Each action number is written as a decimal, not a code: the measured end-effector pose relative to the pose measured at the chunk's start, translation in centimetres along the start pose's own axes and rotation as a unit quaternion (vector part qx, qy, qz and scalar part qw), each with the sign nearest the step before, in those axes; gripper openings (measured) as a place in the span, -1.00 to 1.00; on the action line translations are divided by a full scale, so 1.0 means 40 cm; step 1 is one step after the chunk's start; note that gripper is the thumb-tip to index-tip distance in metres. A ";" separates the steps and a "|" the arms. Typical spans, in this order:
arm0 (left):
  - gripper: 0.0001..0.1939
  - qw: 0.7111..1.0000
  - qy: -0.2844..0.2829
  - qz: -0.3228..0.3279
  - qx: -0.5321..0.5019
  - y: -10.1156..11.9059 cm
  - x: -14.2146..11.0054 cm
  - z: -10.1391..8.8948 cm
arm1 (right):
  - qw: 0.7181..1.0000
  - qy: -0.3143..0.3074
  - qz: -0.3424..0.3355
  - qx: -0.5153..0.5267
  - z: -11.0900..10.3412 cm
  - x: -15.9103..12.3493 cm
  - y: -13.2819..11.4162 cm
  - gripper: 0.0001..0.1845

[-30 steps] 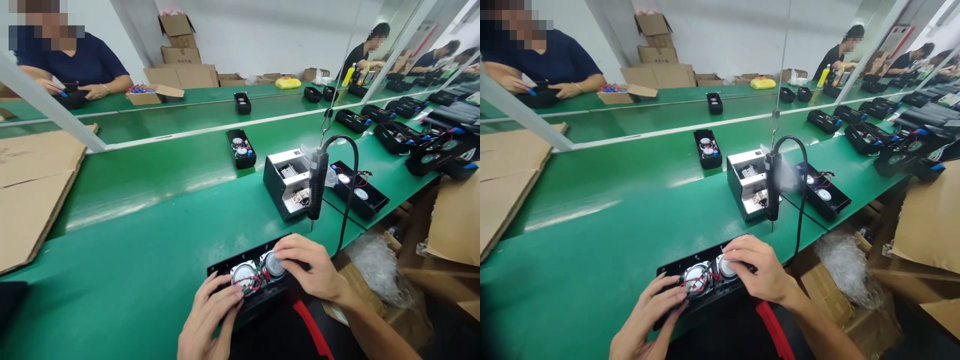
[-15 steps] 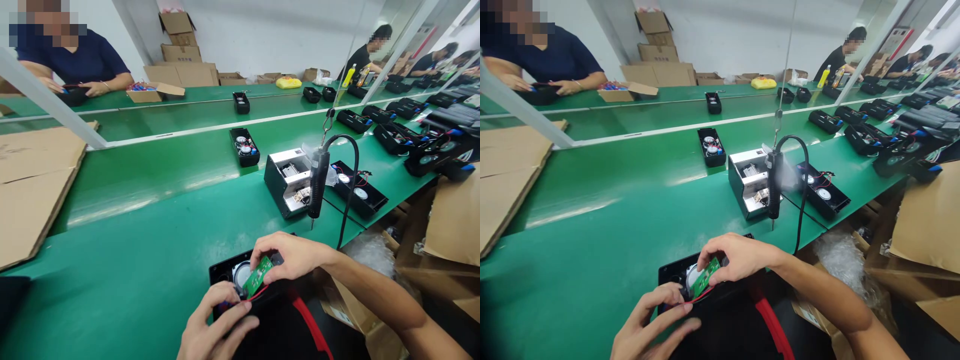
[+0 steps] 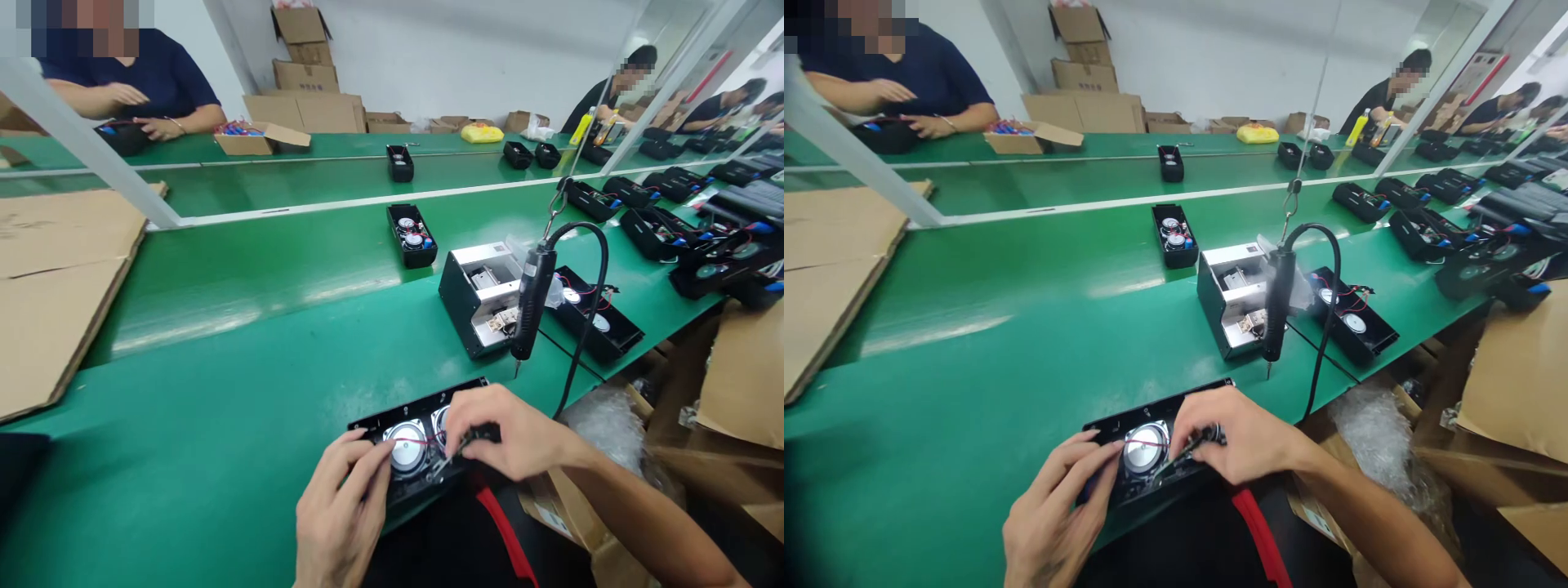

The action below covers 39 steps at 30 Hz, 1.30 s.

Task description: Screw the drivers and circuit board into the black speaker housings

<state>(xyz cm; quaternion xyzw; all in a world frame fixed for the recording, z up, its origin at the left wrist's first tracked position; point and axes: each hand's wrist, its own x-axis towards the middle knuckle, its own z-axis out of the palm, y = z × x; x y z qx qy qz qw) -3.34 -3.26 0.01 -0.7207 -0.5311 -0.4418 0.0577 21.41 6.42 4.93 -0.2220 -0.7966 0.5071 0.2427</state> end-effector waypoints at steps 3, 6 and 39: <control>-0.84 1.000 -0.005 0.012 -0.004 -0.001 0.008 0.003 | 0.988 -0.044 -0.047 -0.139 0.032 -0.022 -0.025 -0.71; -0.81 1.000 -0.004 0.011 -0.022 -0.006 -0.006 -0.009 | 0.958 -0.056 -0.059 -0.275 0.069 -0.042 -0.037 -0.85; -0.88 0.967 -0.220 0.126 -0.025 -0.008 -0.045 -0.004 | 0.941 -0.174 0.054 -0.284 0.132 -0.046 -0.019 -0.57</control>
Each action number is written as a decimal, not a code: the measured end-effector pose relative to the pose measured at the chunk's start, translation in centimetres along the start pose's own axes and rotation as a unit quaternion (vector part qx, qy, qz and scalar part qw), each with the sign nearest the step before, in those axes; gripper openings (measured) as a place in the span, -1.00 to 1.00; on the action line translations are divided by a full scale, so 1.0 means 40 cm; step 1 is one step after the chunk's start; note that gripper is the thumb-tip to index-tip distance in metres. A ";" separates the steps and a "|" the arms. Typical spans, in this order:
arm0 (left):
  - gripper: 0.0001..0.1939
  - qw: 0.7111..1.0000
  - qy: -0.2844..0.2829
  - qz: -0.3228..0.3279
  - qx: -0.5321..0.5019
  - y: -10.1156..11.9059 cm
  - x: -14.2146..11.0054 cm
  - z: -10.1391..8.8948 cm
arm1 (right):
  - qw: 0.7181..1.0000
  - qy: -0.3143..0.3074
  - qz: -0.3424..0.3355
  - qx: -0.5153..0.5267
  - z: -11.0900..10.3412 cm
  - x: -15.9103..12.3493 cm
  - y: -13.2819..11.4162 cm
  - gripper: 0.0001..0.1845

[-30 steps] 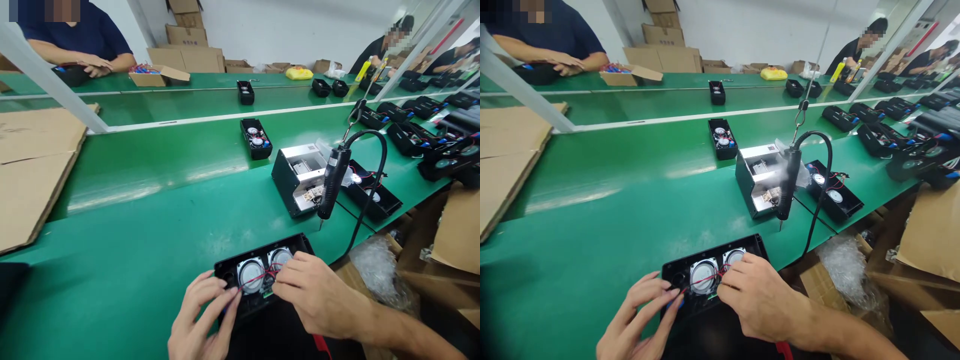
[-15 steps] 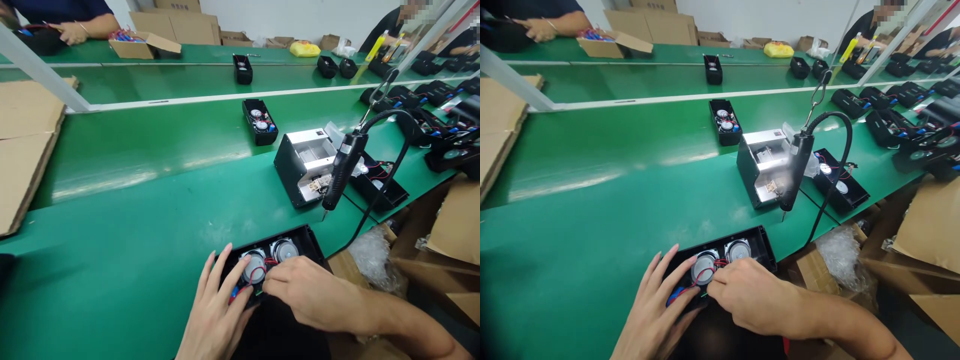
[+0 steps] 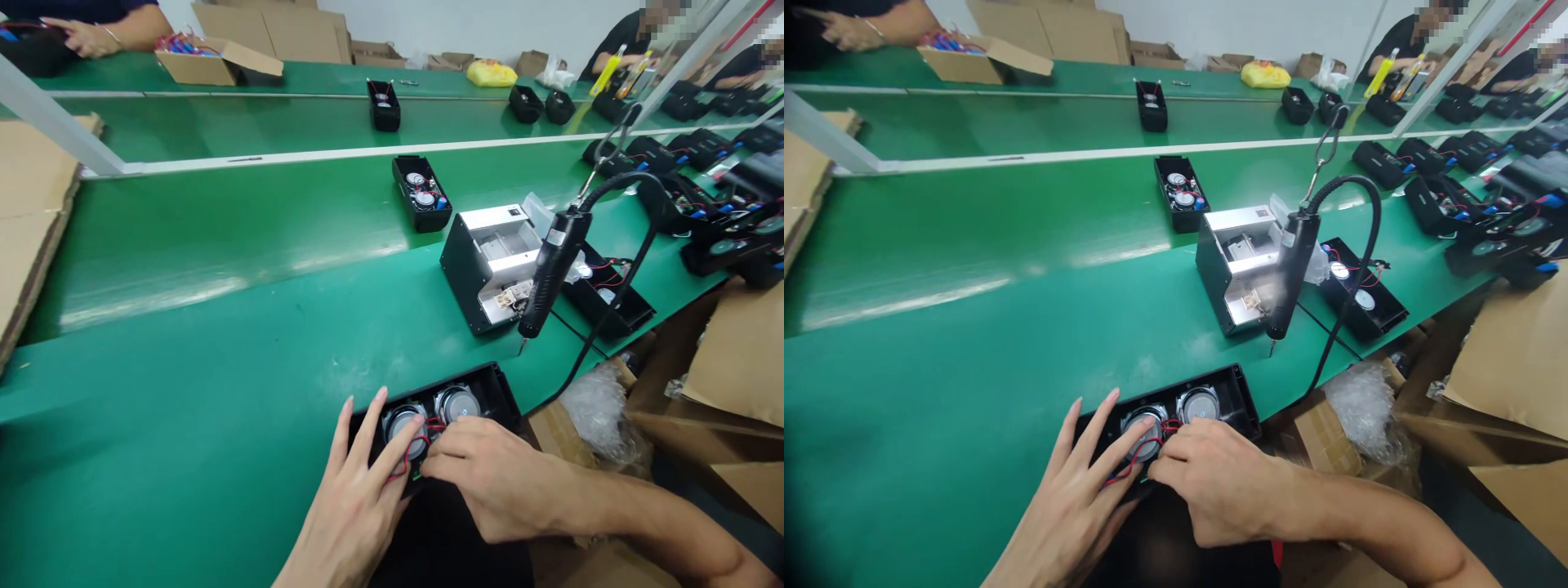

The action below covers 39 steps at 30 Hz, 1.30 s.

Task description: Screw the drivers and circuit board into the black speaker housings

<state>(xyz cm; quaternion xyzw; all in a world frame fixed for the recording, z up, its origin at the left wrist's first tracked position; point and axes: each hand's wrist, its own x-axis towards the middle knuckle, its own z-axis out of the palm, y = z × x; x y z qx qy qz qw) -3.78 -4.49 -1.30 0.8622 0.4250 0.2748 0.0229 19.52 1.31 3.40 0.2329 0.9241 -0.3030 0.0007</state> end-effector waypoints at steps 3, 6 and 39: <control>-0.86 0.999 -0.023 0.013 -0.021 -0.040 0.018 -0.003 | 1.000 -0.006 0.004 0.002 -0.043 0.025 0.014 -0.63; -0.84 0.992 -0.101 -0.020 -0.080 -0.106 0.072 -0.027 | 1.000 -0.016 0.016 0.018 -0.116 0.069 0.028 -0.66; -0.61 0.880 -0.298 -0.199 -0.311 -0.184 0.232 -0.093 | 0.996 -0.047 0.070 -0.025 -0.183 0.172 0.035 -0.44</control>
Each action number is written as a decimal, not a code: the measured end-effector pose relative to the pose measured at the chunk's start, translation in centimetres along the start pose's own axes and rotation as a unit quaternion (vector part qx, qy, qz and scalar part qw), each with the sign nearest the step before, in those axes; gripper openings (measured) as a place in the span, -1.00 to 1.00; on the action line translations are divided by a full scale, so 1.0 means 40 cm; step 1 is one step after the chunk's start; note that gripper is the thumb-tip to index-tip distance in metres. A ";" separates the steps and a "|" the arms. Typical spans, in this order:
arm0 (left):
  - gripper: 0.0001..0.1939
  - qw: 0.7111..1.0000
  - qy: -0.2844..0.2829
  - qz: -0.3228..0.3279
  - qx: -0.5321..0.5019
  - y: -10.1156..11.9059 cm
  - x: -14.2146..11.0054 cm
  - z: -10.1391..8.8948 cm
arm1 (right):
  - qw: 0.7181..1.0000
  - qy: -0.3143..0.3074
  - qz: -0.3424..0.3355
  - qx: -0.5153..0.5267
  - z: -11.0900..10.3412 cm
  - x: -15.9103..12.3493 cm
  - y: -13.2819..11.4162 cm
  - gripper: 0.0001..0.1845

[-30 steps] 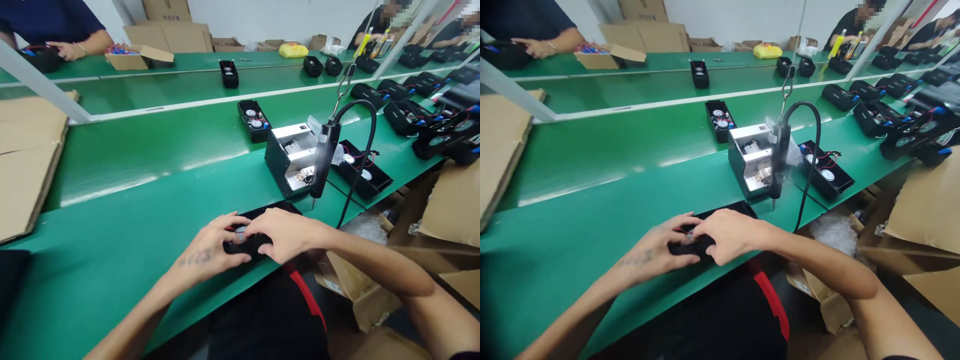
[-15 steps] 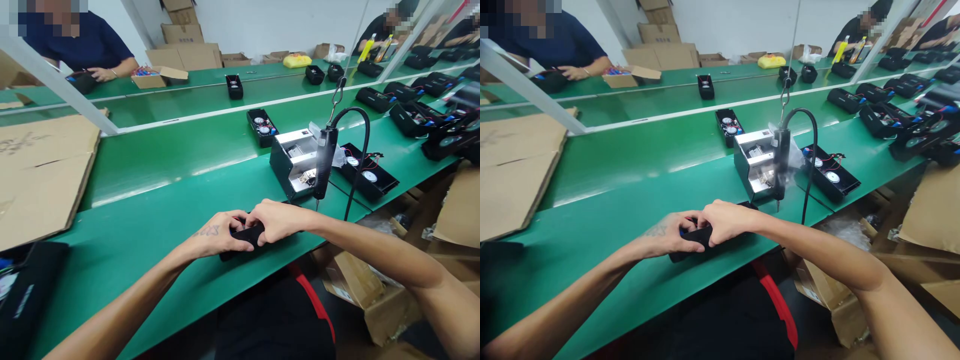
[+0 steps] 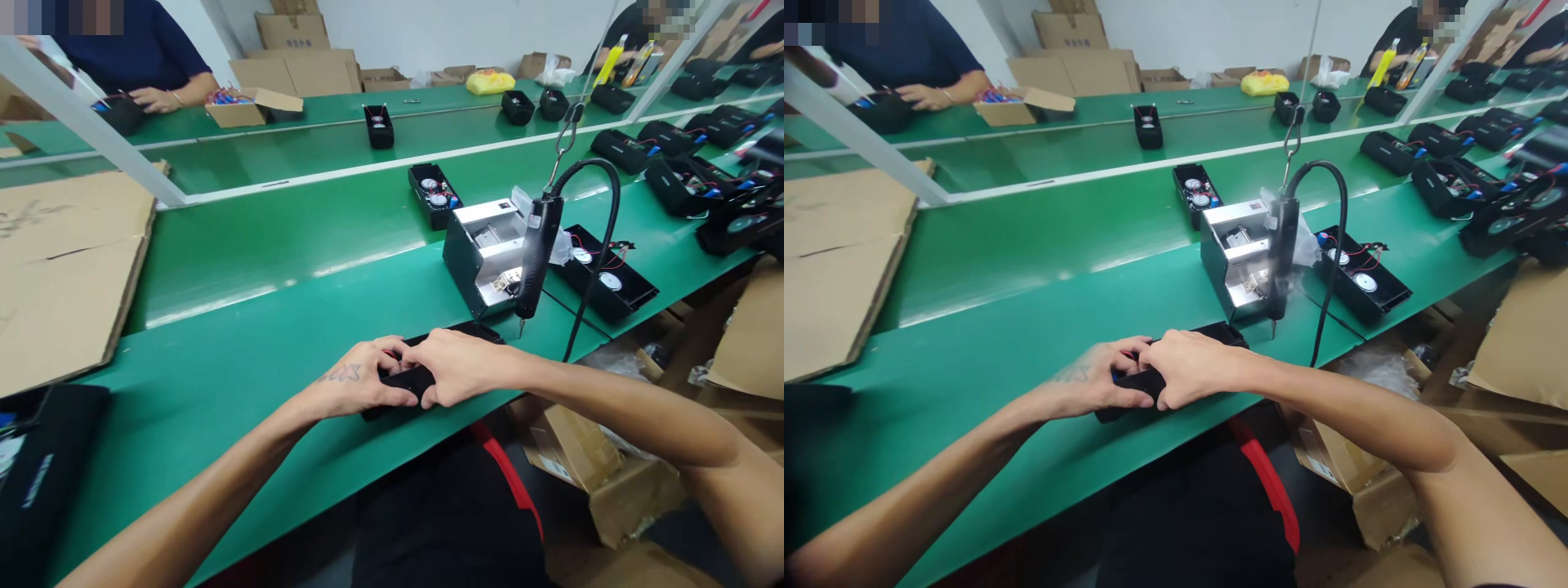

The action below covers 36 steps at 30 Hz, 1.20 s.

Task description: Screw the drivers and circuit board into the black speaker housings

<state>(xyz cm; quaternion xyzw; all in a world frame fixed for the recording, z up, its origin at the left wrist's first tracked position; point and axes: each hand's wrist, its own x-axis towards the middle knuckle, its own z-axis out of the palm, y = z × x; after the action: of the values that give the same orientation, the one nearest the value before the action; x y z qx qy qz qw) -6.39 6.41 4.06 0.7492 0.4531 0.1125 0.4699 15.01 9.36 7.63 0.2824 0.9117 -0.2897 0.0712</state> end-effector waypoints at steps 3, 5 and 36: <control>-0.60 1.000 0.000 0.006 -0.011 -0.003 -0.001 0.005 | 1.000 0.013 0.004 -0.019 0.012 -0.003 -0.006 -0.50; -0.59 1.000 0.004 0.014 -0.018 -0.007 0.000 0.009 | 0.999 0.028 0.001 -0.032 0.021 -0.002 -0.007 -0.55; -0.87 0.895 0.327 0.224 0.205 -0.061 -0.101 0.253 | 0.666 0.628 0.069 0.397 0.068 -0.171 0.279 -0.60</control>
<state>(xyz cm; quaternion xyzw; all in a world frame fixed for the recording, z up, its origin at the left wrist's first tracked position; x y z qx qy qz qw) -4.05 -2.51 -2.27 0.8312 0.4149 0.3581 0.0934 26.81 12.07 1.95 0.4612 0.5178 -0.3724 -0.6168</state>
